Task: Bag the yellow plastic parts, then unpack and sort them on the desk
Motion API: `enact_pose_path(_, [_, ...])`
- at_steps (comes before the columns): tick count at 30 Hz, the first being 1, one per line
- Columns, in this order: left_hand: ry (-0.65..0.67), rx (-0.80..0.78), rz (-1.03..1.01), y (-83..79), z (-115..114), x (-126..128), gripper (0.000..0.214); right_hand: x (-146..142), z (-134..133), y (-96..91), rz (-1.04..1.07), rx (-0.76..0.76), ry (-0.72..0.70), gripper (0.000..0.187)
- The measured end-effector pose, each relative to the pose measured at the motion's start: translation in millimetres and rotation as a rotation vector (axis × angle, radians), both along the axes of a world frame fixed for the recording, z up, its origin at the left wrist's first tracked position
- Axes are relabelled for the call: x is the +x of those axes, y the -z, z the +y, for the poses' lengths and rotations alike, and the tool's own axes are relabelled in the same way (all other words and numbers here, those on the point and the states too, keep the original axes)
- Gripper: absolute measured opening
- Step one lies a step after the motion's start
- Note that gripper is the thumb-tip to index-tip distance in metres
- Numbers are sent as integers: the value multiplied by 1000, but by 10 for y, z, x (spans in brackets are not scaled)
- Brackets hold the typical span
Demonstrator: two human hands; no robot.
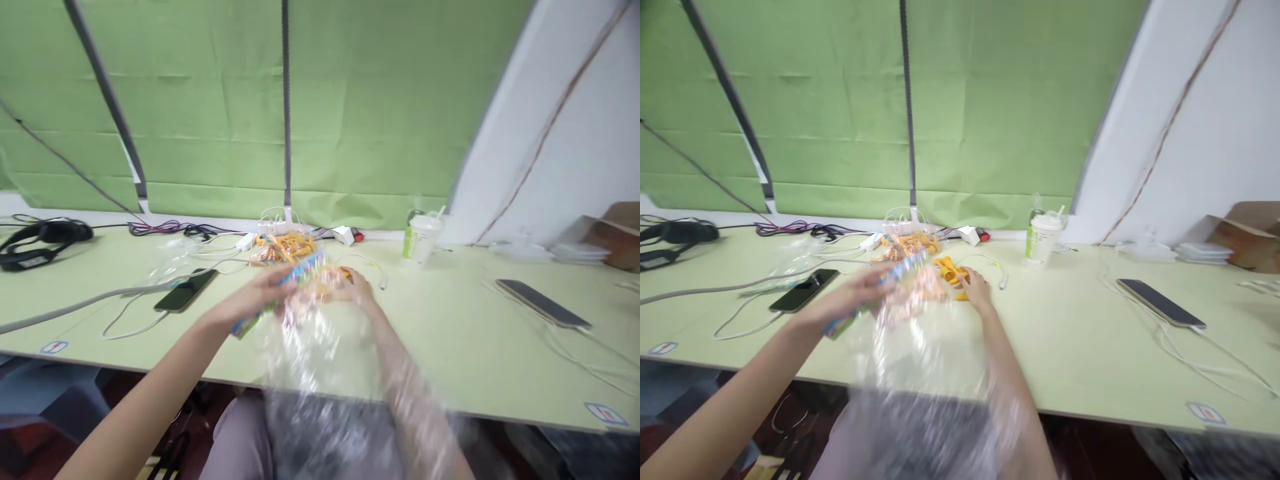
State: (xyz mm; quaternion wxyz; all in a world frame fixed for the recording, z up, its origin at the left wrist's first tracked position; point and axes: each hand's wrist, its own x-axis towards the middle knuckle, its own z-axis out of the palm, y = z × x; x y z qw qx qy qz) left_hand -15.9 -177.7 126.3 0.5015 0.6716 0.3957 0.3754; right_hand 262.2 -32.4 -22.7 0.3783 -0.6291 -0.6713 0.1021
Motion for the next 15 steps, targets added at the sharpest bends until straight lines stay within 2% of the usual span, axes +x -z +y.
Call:
enact_pose_path(2, [187,-233,149,332,-137,-296,57,-4,-27,-24,-30,-29,4,37])
enact_pose_path(3, [253,-326,218,449,-167,-495,58,-5,-34,-34,-32,-37,3,37])
enact_pose_path(5, [226,-403,317,583,-167,-990,60,-9,-38,-48,-28,-38,1,36])
enact_pose_path(8, [-83,-343,339,599,-64,-1850,65,-12,-28,-56,-4,-15,6,33])
enact_pose_path(11, [-495,-200,293,522,124,-2570,49,-4,-7,-58,35,-9,15,31])
enact_pose_path(13, [-841,-116,290,477,291,-2853,33,4,4,-59,55,-21,17,31])
enact_pose_path(15, [-1152,-14,327,454,476,-2961,28,13,10,-60,72,-30,10,31])
